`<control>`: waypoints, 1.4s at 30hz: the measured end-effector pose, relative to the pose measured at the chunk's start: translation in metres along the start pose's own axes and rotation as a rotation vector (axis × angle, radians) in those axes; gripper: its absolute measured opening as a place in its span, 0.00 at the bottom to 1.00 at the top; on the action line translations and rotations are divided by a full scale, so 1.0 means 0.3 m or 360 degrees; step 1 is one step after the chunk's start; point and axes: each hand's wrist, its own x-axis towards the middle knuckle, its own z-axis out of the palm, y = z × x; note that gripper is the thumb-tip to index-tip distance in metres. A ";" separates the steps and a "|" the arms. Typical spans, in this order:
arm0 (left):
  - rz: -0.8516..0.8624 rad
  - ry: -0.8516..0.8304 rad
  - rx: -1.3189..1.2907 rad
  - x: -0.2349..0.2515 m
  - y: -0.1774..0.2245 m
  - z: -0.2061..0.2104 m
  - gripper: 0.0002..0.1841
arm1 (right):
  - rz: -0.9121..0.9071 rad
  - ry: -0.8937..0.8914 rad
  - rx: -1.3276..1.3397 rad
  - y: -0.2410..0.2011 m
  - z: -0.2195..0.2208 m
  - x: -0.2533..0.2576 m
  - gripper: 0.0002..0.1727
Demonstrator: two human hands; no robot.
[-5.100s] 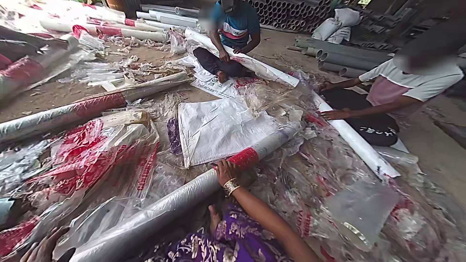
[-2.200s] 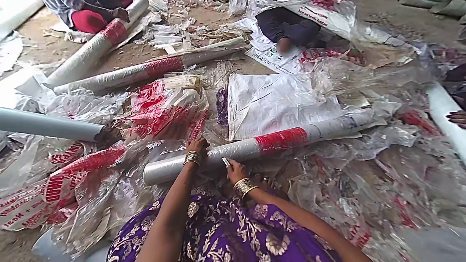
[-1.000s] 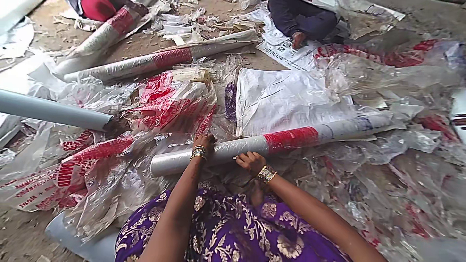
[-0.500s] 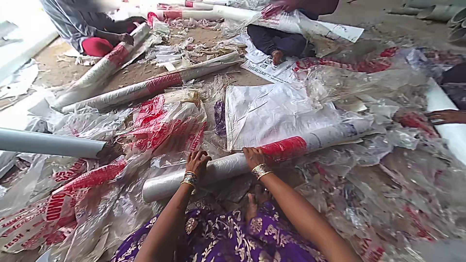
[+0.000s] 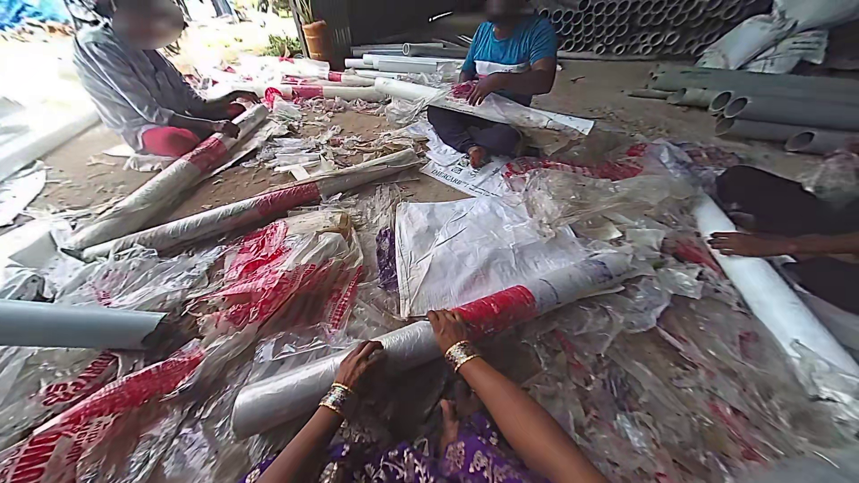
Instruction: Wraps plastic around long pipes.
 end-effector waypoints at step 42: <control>0.0240 -0.0090 0.0416 0.047 -0.011 -0.048 0.12 | -0.0058 0.0179 0.0077 0.025 0.062 -0.032 0.25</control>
